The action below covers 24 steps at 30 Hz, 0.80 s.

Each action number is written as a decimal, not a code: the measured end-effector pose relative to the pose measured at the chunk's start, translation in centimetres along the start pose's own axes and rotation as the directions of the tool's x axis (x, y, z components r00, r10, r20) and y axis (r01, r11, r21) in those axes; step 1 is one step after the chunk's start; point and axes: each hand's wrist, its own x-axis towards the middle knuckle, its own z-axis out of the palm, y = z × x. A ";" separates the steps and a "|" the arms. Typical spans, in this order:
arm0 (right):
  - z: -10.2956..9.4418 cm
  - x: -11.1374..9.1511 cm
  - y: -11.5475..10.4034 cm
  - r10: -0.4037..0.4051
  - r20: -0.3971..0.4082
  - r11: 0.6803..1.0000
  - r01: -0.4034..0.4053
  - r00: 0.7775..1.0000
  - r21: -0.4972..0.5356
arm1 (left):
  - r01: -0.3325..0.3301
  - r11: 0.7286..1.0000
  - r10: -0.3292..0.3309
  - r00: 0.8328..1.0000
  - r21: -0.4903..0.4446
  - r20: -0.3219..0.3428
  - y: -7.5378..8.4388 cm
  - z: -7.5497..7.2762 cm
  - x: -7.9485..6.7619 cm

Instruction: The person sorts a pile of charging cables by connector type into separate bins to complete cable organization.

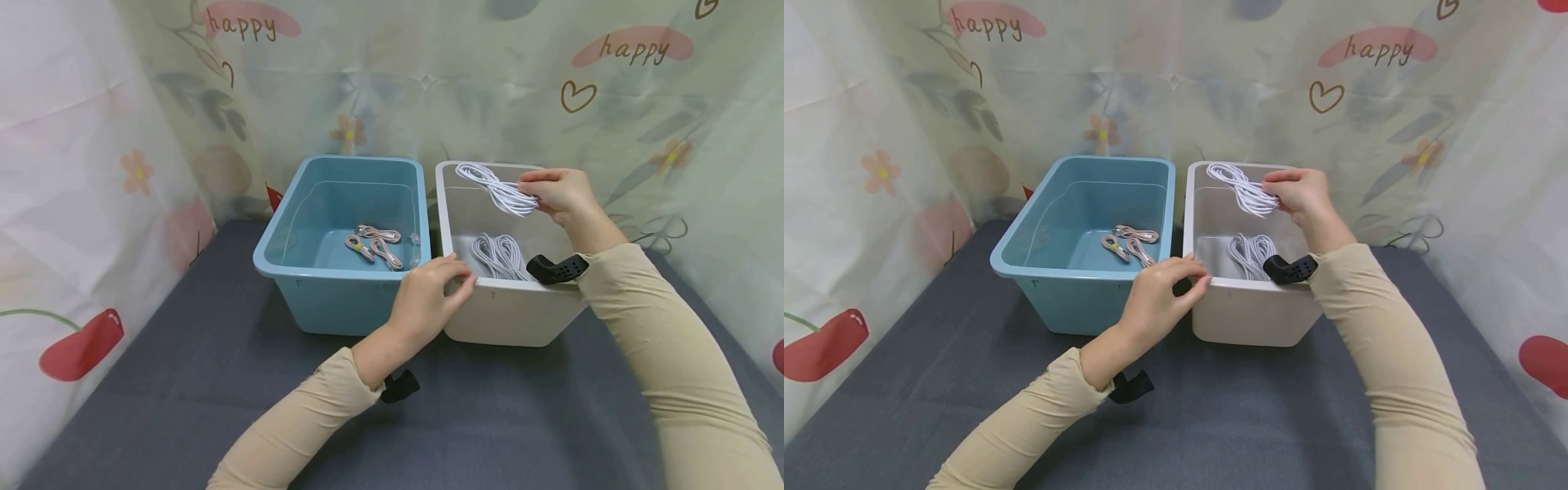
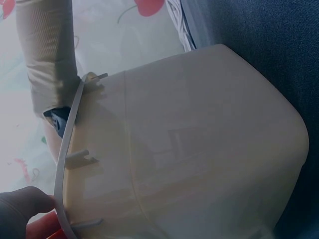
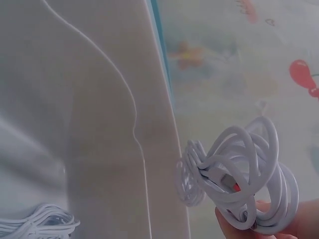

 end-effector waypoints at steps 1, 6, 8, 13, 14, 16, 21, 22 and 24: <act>0.1 0.0 0.0 0.000 0.002 1.000 0.000 1.000 -0.002 | 0.000 1.000 0.000 1.000 0.001 -0.001 0.0 0.0 0.0; 0.3 0.2 0.0 -0.006 0.013 1.000 0.006 1.000 -0.014 | 0.006 1.000 -0.006 1.000 0.001 0.007 -0.1 0.1 0.0; 0.4 0.3 0.0 -0.010 0.017 1.000 0.010 1.000 -0.021 | 0.011 1.000 -0.011 1.000 -0.004 0.011 -0.1 0.1 0.0; 0.6 0.4 0.1 -0.019 0.032 0.999 0.020 0.999 -0.048 | 0.017 1.000 -0.017 1.000 -0.013 0.015 -0.1 0.1 0.0; 0.7 0.5 0.1 -0.020 0.034 0.998 0.022 0.999 -0.054 | 0.015 1.000 -0.015 1.000 -0.010 0.015 -0.1 0.1 0.0; 0.8 0.6 0.2 -0.023 0.038 0.997 0.026 0.999 -0.067 | 0.013 1.000 -0.013 1.000 -0.007 0.013 -0.1 0.0 0.0; 1.1 1.0 0.4 -0.026 0.036 0.995 0.030 0.999 -0.092 | 0.011 1.000 -0.011 1.000 -0.001 0.013 -0.1 0.0 -0.1; 1.2 1.1 0.4 -0.026 0.035 0.995 0.029 0.999 -0.099 | 0.011 1.000 -0.011 1.000 0.000 0.014 -0.1 0.1 -0.1; 1.3 1.1 0.4 -0.025 0.033 0.994 0.028 0.999 -0.102 | 0.012 1.000 -0.012 1.000 -0.007 0.014 -0.1 0.1 -0.1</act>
